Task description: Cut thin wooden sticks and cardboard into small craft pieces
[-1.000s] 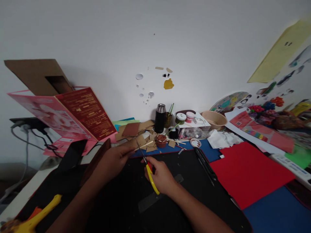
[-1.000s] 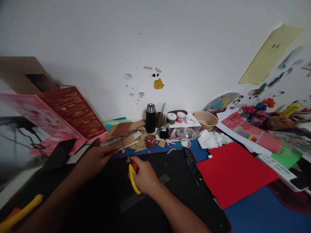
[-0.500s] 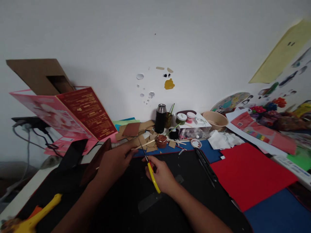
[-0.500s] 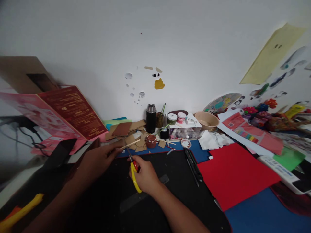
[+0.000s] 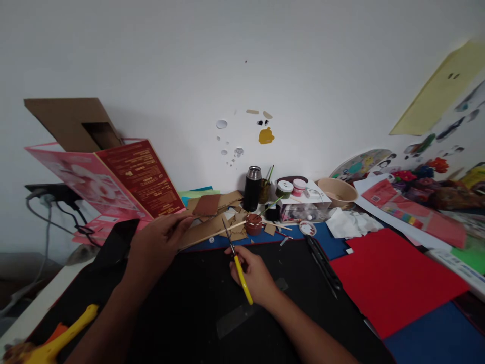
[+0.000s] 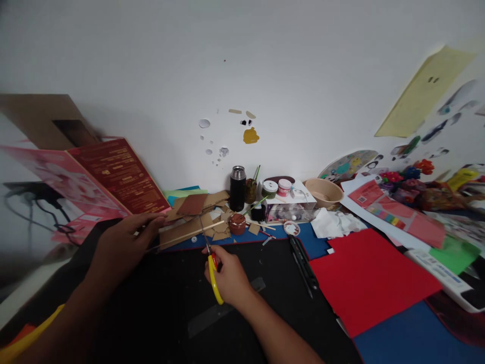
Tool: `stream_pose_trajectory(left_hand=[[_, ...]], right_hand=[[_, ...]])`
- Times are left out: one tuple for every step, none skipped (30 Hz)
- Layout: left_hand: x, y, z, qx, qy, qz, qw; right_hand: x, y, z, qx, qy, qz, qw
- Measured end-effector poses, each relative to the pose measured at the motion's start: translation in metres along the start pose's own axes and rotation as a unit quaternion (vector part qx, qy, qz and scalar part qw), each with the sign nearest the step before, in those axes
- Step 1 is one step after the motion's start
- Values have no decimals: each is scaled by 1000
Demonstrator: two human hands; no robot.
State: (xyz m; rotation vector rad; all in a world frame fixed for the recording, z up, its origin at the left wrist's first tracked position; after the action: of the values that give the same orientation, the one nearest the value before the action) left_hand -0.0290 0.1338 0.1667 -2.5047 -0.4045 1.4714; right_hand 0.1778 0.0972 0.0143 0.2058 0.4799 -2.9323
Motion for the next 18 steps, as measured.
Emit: stream_pose_trajectory(left_hand=[[0,0,0,-1,-2,2,1000],[0,0,0,-2,-6,8,1000],[1,1,-1,-1,-9,16,1000],[2,1,-2,-1,-11,24,1000],[4,1,-3,-2,-12,31,999],[5,1,-3,-4,-13,38,999],[6,1,-4,-6,-15,44,999],[7,1,-5,-7,-18,48,999],[8,1,-5,-8,-22,52,998],[10,1,-6,-7,-26,59,998],[13,2,-6,-4,-29,67,997],[16,2,-7,-3,-30,76,997],[19,3,-7,0,-31,85,996],[22,3,-8,4,-31,94,995],[26,4,-9,11,-33,103,994],[30,6,-10,20,-37,111,993],[35,7,-13,31,-42,119,991],[39,9,-15,44,-48,127,990]], right_hand=[[0,0,1,0,1,1,1000],[1,1,2,-1,2,2,1000],[1,1,2,-3,3,4,1000],[1,1,3,-4,3,5,1000],[1,1,3,-5,2,6,1000],[1,2,3,-6,1,6,1000],[2,2,2,-5,-1,7,1000],[2,2,2,-4,-2,8,1000],[2,2,1,-2,-5,10,1000],[2,2,1,1,-7,11,1000],[2,2,0,4,-8,11,1000],[2,2,1,6,-9,10,1000],[2,2,1,6,-9,10,1000],[2,2,2,3,-8,11,1000],[2,1,3,0,-8,11,1000],[2,1,4,-3,-9,12,1000],[2,1,4,-6,-11,13,1000],[3,1,4,-6,-11,13,1000]])
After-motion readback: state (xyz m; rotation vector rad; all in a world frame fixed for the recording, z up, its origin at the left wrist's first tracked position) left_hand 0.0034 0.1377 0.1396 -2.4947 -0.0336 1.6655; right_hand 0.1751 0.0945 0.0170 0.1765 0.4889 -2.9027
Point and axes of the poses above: each hand's wrist, its own y-axis away from the middle knuckle, its own x-axis out of the palm, z = x × y, the point moved 9 cm from there along -y, towards the middle knuckle, and after that the axes turned 13 degrees about -x, right-handed, at the moved point
